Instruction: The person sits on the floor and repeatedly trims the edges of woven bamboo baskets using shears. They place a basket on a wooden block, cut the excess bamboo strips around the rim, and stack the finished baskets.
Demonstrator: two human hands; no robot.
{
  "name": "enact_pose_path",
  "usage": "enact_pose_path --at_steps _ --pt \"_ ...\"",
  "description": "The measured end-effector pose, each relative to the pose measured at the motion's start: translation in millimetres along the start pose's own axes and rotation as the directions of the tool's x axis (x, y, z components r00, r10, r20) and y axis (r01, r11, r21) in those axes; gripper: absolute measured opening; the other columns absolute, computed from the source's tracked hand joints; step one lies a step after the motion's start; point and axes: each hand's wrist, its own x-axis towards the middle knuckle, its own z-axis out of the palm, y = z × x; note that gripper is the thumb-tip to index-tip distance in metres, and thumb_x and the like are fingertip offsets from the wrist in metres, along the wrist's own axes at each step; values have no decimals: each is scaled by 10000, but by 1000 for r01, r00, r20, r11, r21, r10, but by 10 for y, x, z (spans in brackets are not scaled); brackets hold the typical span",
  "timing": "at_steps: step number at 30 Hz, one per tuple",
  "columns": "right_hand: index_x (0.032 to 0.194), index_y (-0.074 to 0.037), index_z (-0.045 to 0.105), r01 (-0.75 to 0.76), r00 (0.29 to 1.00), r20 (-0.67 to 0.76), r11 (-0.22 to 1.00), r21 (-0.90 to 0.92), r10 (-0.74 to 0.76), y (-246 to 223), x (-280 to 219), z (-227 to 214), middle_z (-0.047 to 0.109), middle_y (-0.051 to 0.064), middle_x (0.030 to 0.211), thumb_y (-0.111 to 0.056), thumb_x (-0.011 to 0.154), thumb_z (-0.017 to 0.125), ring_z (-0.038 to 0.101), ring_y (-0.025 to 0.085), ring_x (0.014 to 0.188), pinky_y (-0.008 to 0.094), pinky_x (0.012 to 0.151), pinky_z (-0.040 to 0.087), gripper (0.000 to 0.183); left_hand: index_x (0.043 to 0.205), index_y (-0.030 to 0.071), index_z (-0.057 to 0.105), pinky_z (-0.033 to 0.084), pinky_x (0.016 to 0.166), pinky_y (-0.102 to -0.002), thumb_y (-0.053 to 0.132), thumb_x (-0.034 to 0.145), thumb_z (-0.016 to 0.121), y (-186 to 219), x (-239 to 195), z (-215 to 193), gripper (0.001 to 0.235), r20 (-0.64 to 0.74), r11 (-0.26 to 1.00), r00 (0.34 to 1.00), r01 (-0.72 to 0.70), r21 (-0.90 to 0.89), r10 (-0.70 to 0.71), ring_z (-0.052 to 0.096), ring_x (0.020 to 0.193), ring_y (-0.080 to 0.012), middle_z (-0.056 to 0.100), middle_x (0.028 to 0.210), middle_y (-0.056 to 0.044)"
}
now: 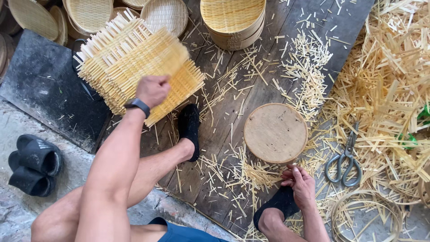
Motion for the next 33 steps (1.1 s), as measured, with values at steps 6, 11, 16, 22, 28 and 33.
enact_pose_path --at_steps 6,11,16,22,28,33 --pt "1237 73 628 2 1000 11 1000 18 -2 33 3 -10 707 179 940 -216 1060 545 686 231 791 325 615 597 350 1353 169 669 529 1012 -427 512 765 815 -80 -93 -13 696 -68 986 988 -133 104 140 625 1196 -256 656 1362 -135" --pt "1240 60 628 0 1000 24 997 73 -2 13 -7 -71 708 179 936 -205 1061 535 688 230 788 334 630 603 332 1538 25 346 259 1161 -559 589 764 852 -490 77 396 1083 -231 917 945 291 274 -231 211 1491 -363 200 1610 -234" --pt "1239 51 624 -11 998 59 991 131 3 42 -28 -130 703 174 932 -191 1062 539 688 235 789 340 641 600 311 1396 39 604 448 1114 -468 356 895 771 -1027 168 464 616 -341 904 860 424 63 -380 441 1364 -345 452 1460 -210" --pt "1232 45 614 -48 998 39 994 102 45 56 -2 -135 702 167 937 -201 1058 536 692 236 798 345 639 600 310 892 40 722 491 921 -422 212 961 692 -1189 356 298 188 -583 904 702 400 -152 -409 512 1150 -291 526 1230 -184" --pt "1239 43 620 -28 999 48 990 140 21 6 -15 -88 694 179 944 -198 1063 552 683 244 792 348 640 602 306 1031 0 585 536 770 -309 265 1095 671 -739 223 -127 286 -872 821 464 -430 -375 -155 627 859 -149 648 955 -43" --pt "1261 30 614 154 984 -93 988 5 -153 -385 -135 90 695 142 1020 -321 1070 544 672 226 909 351 736 550 405 1040 39 640 507 794 -257 194 1107 672 39 -81 -137 172 -679 519 733 -565 -641 -41 574 869 -97 650 953 -1"
